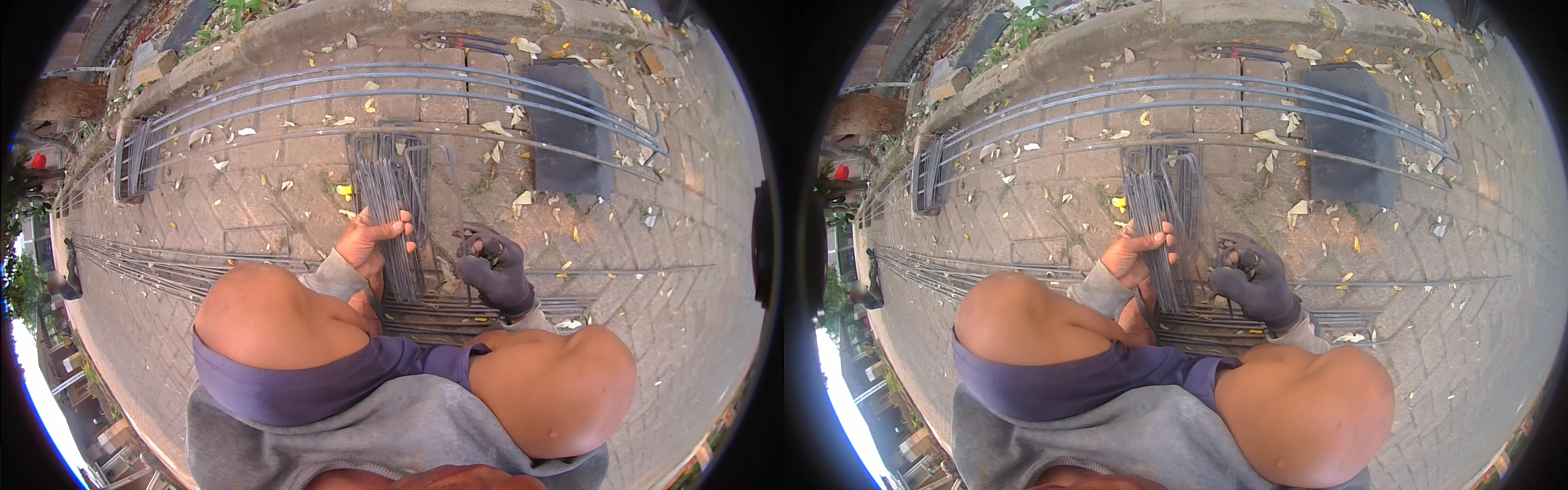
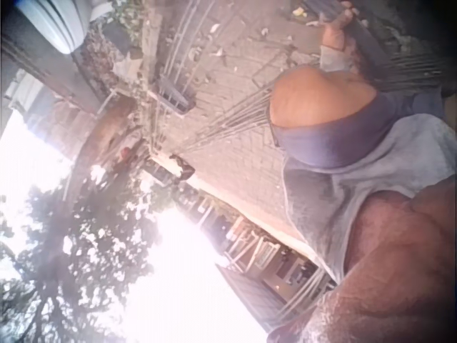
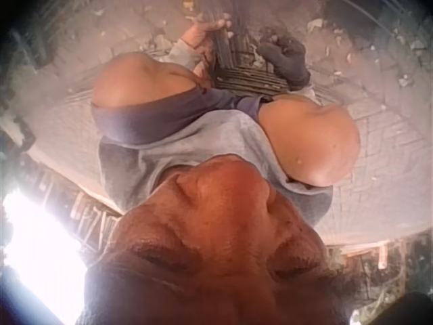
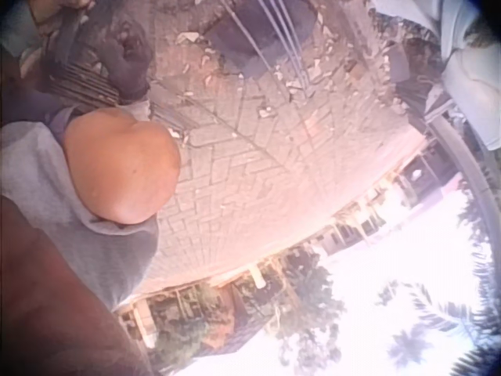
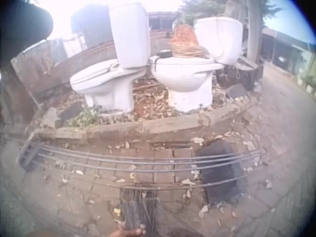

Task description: The person sits on a paved outdoor surface and assembles metal frames by inserting short bent metal rods into longer horizontal bars. The person repeatedly picks up rods, aligns them, and secures them into the frame structure, stacking completed units on the ground.

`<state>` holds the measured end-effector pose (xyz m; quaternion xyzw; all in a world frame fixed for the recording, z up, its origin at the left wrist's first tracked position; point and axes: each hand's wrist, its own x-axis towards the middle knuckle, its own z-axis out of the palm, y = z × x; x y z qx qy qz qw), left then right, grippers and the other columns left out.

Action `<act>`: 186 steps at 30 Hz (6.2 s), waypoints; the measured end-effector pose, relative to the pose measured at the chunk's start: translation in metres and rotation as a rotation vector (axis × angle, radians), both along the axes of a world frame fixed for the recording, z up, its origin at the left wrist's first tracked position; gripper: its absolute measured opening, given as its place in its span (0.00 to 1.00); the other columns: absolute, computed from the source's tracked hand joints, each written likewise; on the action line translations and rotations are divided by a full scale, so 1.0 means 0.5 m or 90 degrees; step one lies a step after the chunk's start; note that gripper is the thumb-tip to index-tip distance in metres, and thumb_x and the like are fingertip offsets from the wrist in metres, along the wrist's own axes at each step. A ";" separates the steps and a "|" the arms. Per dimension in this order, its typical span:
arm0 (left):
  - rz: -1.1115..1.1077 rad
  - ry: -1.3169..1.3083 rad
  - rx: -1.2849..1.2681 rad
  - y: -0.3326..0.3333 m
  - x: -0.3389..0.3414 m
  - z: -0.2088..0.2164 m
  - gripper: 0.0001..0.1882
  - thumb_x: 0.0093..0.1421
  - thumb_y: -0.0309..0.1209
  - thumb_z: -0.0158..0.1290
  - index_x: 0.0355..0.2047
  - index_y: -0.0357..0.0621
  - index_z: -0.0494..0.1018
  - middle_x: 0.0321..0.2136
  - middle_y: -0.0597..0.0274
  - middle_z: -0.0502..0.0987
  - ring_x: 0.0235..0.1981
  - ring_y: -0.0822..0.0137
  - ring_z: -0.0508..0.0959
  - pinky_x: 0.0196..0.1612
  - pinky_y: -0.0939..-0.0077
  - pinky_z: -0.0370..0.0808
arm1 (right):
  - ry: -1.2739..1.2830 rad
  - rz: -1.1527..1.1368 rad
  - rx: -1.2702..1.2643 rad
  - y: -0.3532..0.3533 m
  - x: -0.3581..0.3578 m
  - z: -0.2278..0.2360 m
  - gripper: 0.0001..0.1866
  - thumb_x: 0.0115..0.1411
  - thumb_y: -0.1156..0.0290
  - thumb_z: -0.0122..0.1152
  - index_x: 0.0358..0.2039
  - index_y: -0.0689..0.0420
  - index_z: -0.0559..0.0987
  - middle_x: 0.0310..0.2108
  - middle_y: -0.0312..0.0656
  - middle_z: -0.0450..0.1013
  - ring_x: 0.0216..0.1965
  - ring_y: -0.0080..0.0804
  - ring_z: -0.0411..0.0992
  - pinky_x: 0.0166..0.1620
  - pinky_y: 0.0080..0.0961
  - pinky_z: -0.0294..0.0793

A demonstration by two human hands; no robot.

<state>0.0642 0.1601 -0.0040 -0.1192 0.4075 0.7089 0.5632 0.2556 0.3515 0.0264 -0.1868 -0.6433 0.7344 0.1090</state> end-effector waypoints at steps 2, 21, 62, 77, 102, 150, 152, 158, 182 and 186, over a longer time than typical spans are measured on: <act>-0.006 -0.004 -0.013 0.001 0.004 0.006 0.21 0.61 0.19 0.60 0.53 0.45 0.70 0.43 0.62 0.79 0.44 0.64 0.81 0.43 0.56 0.85 | 0.020 -0.005 0.093 -0.002 -0.011 -0.010 0.07 0.56 0.76 0.67 0.25 0.63 0.78 0.23 0.35 0.71 0.28 0.24 0.70 0.34 0.27 0.71; 0.064 0.070 -0.006 -0.070 -0.010 0.019 0.17 0.59 0.18 0.62 0.48 0.42 0.73 0.38 0.62 0.80 0.39 0.63 0.82 0.43 0.63 0.84 | -0.261 -0.069 0.103 -0.048 -0.250 -0.167 0.13 0.58 0.63 0.70 0.30 0.61 0.83 0.20 0.41 0.77 0.20 0.26 0.75 0.26 0.30 0.74; 0.089 0.082 0.033 -0.075 -0.013 0.018 0.14 0.62 0.22 0.60 0.48 0.43 0.74 0.35 0.59 0.81 0.36 0.62 0.84 0.41 0.58 0.85 | -0.226 0.132 0.021 -0.064 -0.121 -0.165 0.14 0.65 0.63 0.64 0.32 0.63 0.83 0.26 0.41 0.78 0.26 0.25 0.76 0.31 0.28 0.73; 0.094 0.019 -0.001 -0.091 -0.019 0.014 0.10 0.63 0.24 0.60 0.45 0.42 0.76 0.34 0.62 0.81 0.35 0.61 0.84 0.38 0.62 0.84 | -0.273 0.051 0.237 -0.094 -0.255 -0.202 0.16 0.54 0.59 0.68 0.31 0.62 0.84 0.27 0.55 0.79 0.31 0.50 0.80 0.37 0.38 0.77; 0.027 0.011 -0.002 -0.002 0.019 0.004 0.16 0.60 0.18 0.60 0.48 0.44 0.74 0.40 0.60 0.81 0.40 0.63 0.82 0.39 0.57 0.84 | -0.012 -0.057 0.204 0.034 0.051 0.005 0.03 0.56 0.80 0.63 0.25 0.63 0.78 0.21 0.40 0.72 0.24 0.34 0.70 0.59 0.45 0.72; 0.076 0.043 -0.064 -0.026 0.011 -0.004 0.14 0.59 0.22 0.64 0.46 0.38 0.78 0.39 0.59 0.82 0.38 0.61 0.82 0.44 0.61 0.82 | -0.039 0.074 0.159 -0.054 -0.047 -0.049 0.07 0.60 0.76 0.63 0.25 0.59 0.77 0.19 0.33 0.71 0.18 0.21 0.67 0.58 0.37 0.73; 0.080 0.048 -0.067 -0.023 0.013 -0.001 0.14 0.59 0.22 0.64 0.46 0.38 0.78 0.39 0.58 0.82 0.39 0.61 0.82 0.44 0.61 0.82 | 0.013 0.060 0.203 -0.051 -0.043 -0.040 0.07 0.61 0.76 0.63 0.25 0.60 0.77 0.19 0.34 0.71 0.18 0.22 0.67 0.57 0.37 0.73; 0.066 0.053 -0.047 -0.033 0.011 -0.018 0.14 0.59 0.22 0.64 0.46 0.38 0.77 0.39 0.58 0.82 0.39 0.61 0.82 0.45 0.60 0.82 | 0.065 0.061 -0.302 -0.006 0.002 -0.014 0.11 0.68 0.70 0.59 0.30 0.63 0.77 0.20 0.38 0.69 0.17 0.20 0.64 0.21 0.21 0.63; 0.153 0.029 0.059 -0.141 -0.010 -0.003 0.19 0.56 0.19 0.65 0.48 0.42 0.76 0.38 0.58 0.82 0.38 0.61 0.83 0.39 0.57 0.85 | -0.223 0.284 -0.237 -0.117 -0.166 -0.131 0.12 0.67 0.61 0.64 0.35 0.58 0.82 0.23 0.33 0.77 0.19 0.15 0.70 0.24 0.18 0.68; 0.139 0.024 0.111 -0.166 -0.021 -0.003 0.17 0.58 0.20 0.63 0.47 0.44 0.76 0.37 0.59 0.81 0.37 0.60 0.83 0.40 0.56 0.85 | -0.279 0.293 -0.040 -0.086 -0.240 -0.164 0.16 0.65 0.57 0.66 0.36 0.59 0.84 0.26 0.42 0.81 0.22 0.29 0.77 0.29 0.27 0.76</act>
